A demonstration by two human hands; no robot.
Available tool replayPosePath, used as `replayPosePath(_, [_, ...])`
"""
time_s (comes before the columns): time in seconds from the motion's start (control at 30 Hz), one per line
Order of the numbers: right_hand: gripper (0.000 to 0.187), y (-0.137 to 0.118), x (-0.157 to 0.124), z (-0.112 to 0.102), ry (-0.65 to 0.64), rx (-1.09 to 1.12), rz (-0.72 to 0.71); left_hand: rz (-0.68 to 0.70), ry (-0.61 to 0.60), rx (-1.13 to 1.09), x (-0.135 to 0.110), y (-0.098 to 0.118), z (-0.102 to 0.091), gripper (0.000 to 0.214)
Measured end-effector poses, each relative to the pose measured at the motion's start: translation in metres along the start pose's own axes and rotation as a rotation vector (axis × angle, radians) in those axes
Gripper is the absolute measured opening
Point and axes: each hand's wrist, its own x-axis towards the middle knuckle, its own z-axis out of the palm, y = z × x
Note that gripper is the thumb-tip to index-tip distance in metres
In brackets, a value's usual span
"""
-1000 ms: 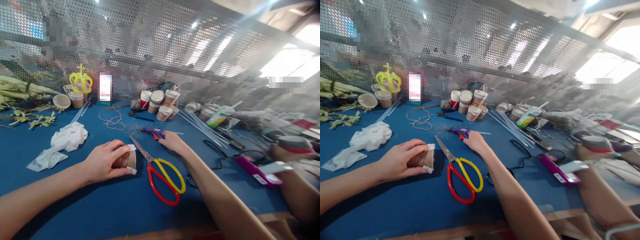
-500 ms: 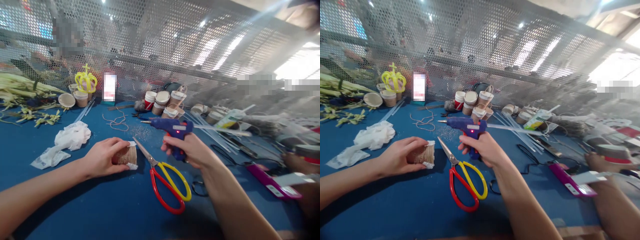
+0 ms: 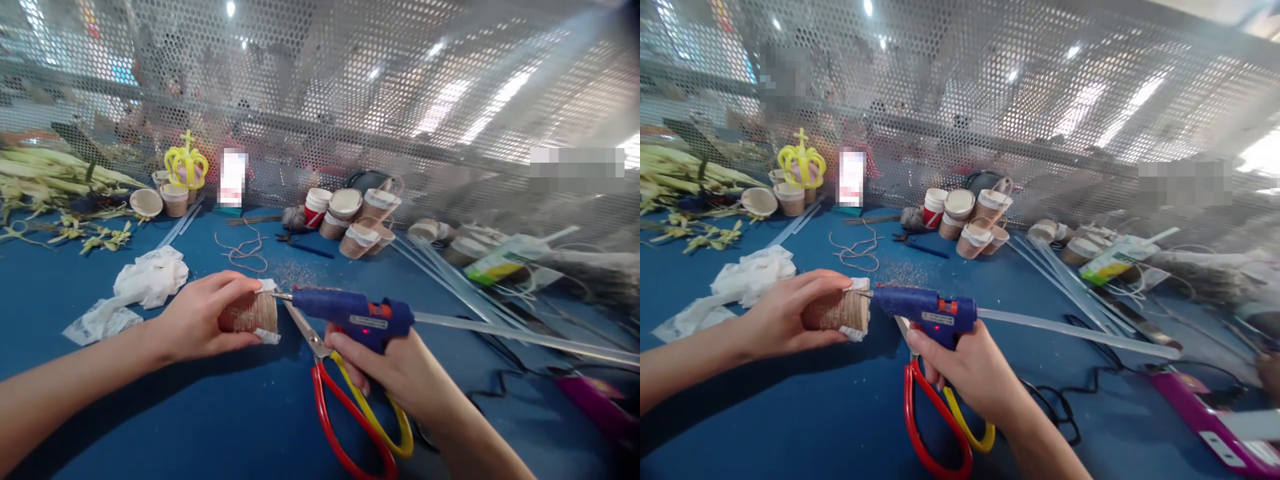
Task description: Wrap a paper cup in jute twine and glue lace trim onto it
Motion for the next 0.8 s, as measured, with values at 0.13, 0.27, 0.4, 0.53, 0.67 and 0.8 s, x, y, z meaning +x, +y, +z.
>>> replayPosePath(0.13, [0.028, -0.0015, -0.001, 0.0006, 0.047, -0.02, 0.008, 0.009, 0.004, 0.025, 0.0007, 0.0011, -0.0009, 0.048])
replayPosePath(0.27, [0.032, -0.0008, 0.0, -0.0003, 0.025, -0.057, 0.027, 0.011, 0.01, 0.042, 0.0012, 0.0011, -0.0013, 0.049])
replayPosePath(0.4, [0.039, -0.0029, -0.0008, 0.001, 0.05, -0.069, 0.04, 0.022, 0.018, 0.057, 0.0, -0.0002, -0.0005, 0.051])
replayPosePath(0.53, [0.03, -0.0074, -0.0031, 0.0032, 0.06, -0.053, 0.04, 0.02, 0.014, 0.056, -0.001, -0.0014, 0.0002, 0.052])
replayPosePath(0.67, [0.037, -0.0093, -0.0045, 0.0038, 0.061, -0.072, 0.012, 0.011, 0.015, 0.055, -0.0009, -0.0014, 0.0001, 0.05])
replayPosePath(0.8, [0.044, -0.0089, -0.005, 0.0033, 0.063, -0.113, -0.007, -0.003, 0.013, 0.049, -0.0009, -0.0009, -0.0006, 0.05])
